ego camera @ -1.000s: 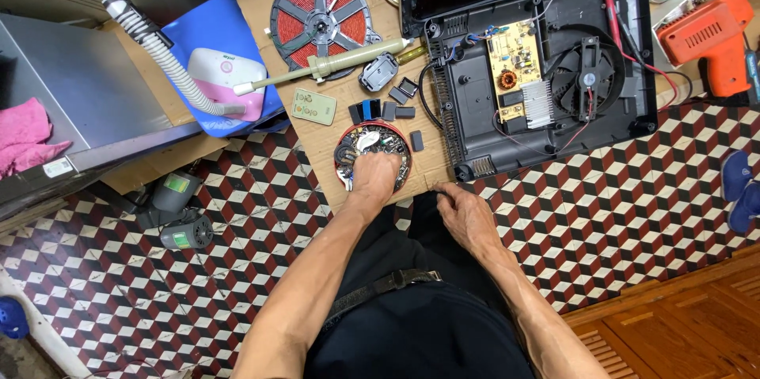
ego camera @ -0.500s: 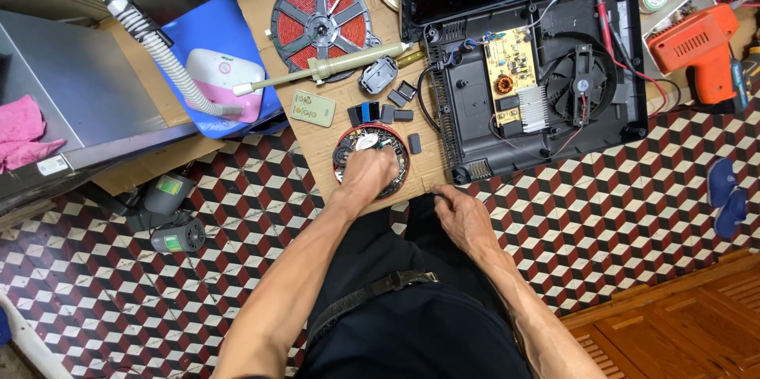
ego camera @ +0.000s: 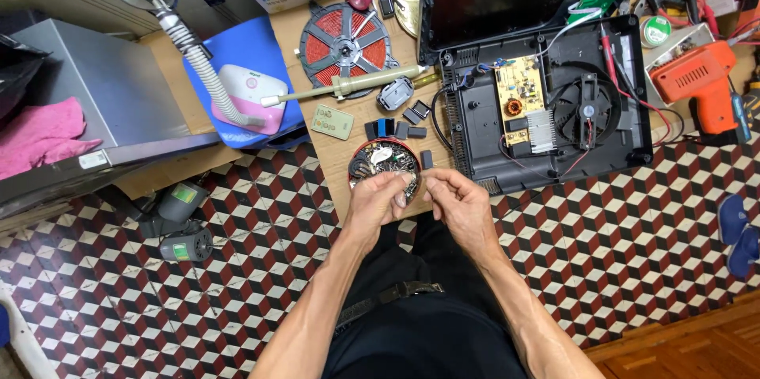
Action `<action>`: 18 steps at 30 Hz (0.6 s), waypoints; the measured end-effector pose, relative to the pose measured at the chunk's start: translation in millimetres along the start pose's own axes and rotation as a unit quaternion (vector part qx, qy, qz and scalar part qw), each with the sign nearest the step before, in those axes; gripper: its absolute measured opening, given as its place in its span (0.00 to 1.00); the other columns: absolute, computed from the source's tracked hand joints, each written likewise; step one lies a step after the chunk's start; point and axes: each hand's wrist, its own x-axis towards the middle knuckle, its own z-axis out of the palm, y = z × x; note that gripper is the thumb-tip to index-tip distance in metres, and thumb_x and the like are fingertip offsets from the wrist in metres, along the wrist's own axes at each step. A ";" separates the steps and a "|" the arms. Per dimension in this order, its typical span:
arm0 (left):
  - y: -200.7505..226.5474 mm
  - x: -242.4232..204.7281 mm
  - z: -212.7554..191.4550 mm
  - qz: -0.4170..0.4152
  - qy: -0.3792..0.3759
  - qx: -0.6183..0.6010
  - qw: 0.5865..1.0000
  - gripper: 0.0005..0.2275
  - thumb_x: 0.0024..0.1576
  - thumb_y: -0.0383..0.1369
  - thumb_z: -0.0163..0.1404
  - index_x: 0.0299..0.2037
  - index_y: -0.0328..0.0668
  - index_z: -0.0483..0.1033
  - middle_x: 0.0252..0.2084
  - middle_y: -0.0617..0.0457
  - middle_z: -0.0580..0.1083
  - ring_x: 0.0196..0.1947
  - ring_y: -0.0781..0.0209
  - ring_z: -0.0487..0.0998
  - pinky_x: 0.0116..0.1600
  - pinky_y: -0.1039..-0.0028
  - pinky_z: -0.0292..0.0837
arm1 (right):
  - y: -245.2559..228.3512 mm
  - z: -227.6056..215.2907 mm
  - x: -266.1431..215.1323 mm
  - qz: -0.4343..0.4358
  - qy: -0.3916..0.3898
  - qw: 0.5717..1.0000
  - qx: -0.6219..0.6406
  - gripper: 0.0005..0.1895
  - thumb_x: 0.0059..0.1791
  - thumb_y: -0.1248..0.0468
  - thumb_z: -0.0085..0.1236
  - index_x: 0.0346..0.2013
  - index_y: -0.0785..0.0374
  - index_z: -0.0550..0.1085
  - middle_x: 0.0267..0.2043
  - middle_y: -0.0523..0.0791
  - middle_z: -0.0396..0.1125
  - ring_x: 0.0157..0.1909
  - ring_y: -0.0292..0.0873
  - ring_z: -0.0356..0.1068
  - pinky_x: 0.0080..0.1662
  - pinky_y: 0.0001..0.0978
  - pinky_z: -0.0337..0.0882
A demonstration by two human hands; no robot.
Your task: The recorder is repairing or disassembling an induction cooker, working on various internal components such as the circuit board, cooling fan, and wiring using tools like an electric drill, wire cutters, and a multimeter.
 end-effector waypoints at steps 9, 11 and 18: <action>-6.2 -11.8 7.6 0.040 0.034 -0.044 0.998 0.08 0.59 0.32 0.56 0.42 0.34 0.80 0.24 0.59 0.74 0.18 0.77 0.69 0.20 0.86 0.53 | -6.7 15.5 -7.6 -0.034 -0.017 0.999 -0.012 0.12 0.54 0.66 0.56 0.49 0.69 0.77 0.30 0.41 0.72 0.26 0.29 0.64 0.28 0.19 0.64; -6.5 -14.7 13.2 0.054 0.036 -0.040 0.997 0.09 0.60 0.32 0.56 0.43 0.33 0.79 0.24 0.57 0.74 0.18 0.76 0.69 0.20 0.86 0.52 | -0.2 14.5 -3.6 -0.040 -0.013 0.999 0.004 0.11 0.54 0.66 0.56 0.48 0.69 0.77 0.29 0.41 0.72 0.25 0.29 0.64 0.27 0.19 0.63; -12.0 -27.7 23.2 0.074 0.033 -0.012 0.997 0.15 0.63 0.35 0.50 0.53 0.32 0.78 0.25 0.58 0.73 0.19 0.77 0.69 0.19 0.86 0.54 | 9.4 8.9 10.2 0.043 -0.028 0.992 0.113 0.07 0.55 0.66 0.55 0.43 0.68 0.75 0.29 0.41 0.71 0.24 0.30 0.62 0.26 0.20 0.61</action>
